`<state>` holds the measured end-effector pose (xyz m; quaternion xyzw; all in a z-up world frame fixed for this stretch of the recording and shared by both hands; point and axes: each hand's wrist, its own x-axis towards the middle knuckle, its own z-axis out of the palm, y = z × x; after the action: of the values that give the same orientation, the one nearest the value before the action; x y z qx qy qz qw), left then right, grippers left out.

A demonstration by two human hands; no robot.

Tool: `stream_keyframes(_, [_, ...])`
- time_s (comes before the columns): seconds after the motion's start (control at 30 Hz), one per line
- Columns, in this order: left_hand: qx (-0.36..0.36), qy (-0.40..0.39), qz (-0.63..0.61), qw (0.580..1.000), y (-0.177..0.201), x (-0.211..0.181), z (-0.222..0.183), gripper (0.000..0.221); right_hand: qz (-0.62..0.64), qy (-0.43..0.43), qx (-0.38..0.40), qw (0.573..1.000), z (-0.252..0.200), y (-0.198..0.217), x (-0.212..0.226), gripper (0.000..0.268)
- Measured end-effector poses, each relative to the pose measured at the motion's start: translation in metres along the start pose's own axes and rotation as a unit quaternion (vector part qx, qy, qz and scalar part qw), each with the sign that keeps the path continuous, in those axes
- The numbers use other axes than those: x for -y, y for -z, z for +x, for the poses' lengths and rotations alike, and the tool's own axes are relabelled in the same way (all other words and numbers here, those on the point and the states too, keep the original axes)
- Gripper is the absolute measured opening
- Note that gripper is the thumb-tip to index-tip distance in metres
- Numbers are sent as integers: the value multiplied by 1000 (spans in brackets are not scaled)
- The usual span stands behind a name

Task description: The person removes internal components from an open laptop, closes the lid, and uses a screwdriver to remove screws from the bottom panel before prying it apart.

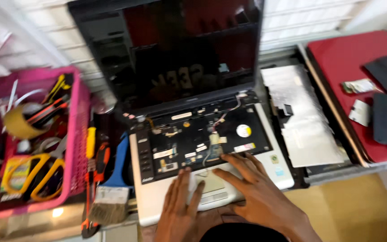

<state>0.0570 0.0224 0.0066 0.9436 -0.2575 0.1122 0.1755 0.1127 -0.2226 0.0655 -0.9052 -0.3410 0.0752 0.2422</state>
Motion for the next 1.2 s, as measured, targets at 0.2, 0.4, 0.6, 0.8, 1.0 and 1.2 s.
stream_keyframes(0.2, [-107,-65,121,985,-8,20,6,41,-8,59,45,997,13,10,-17,85])
stream_keyframes(0.4, [-135,-61,134,980,5,7,27,44,-48,87,-16,995,14,11,-14,69])
stream_keyframes(0.6, [-113,-57,162,979,-34,30,10,51,-88,121,4,989,18,25,-8,76])
stream_keyframes(0.8, [-119,44,211,969,-86,38,-13,17,-130,110,-17,985,25,19,-2,75])
stream_keyframes(1.0, [-148,-22,242,959,-52,19,11,32,-77,94,33,992,28,16,-5,83])
stream_keyframes(1.2, [-163,22,234,958,-33,-12,28,29,11,65,78,995,28,18,-6,90])
